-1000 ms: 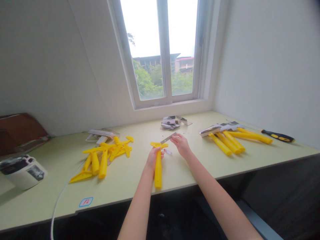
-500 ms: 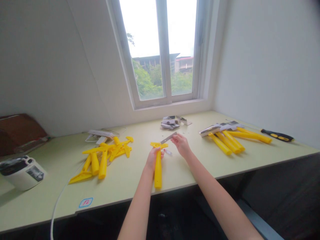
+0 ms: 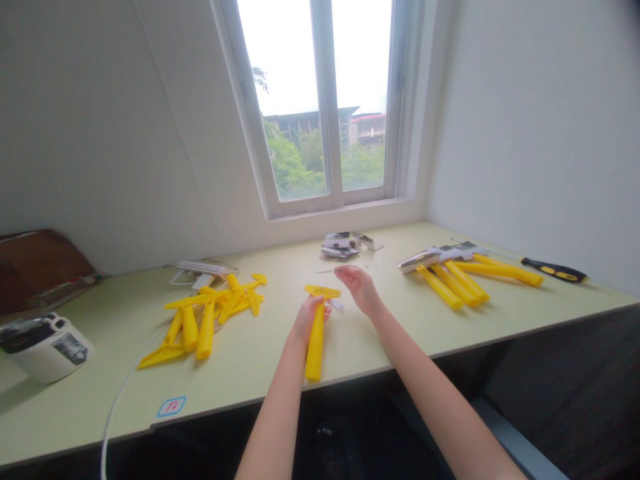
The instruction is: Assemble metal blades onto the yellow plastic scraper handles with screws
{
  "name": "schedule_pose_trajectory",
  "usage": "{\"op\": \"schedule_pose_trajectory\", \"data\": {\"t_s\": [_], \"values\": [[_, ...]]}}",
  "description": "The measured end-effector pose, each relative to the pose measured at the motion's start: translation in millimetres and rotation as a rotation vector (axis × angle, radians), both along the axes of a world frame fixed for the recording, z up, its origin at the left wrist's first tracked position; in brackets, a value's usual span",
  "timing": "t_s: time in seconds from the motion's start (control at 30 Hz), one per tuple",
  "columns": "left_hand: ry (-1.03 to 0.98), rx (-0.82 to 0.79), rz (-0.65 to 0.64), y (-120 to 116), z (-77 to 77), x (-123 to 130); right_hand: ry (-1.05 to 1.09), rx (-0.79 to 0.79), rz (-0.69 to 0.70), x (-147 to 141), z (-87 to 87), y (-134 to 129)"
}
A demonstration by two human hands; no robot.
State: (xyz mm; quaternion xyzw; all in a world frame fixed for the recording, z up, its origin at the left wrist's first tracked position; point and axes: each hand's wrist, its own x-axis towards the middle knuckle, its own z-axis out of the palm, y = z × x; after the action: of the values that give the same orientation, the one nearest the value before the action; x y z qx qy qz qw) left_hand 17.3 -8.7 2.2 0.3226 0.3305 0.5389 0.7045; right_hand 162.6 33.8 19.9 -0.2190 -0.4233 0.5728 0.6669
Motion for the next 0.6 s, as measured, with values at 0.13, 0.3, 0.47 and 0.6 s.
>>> {"op": "schedule_pose_trajectory", "data": {"t_s": [0.13, 0.3, 0.47, 0.6], "values": [[0.026, 0.033, -0.020, -0.3, 0.2, 0.6, -0.128, 0.074, 0.011, -1.8, -0.8, -5.7], [0.071, 0.066, 0.072, 2.8, -2.6, 3.0, -0.448, 0.214, -0.068, -7.2, -6.9, -7.2], [0.080, 0.090, 0.178, 4.2, -4.8, 5.0, -0.541, 0.313, -0.110, -12.9, -11.6, -3.9], [0.076, 0.082, 0.191, 3.7, -4.0, 5.4, -0.658, 0.311, -0.192, -11.8, -10.1, -5.1]]}}
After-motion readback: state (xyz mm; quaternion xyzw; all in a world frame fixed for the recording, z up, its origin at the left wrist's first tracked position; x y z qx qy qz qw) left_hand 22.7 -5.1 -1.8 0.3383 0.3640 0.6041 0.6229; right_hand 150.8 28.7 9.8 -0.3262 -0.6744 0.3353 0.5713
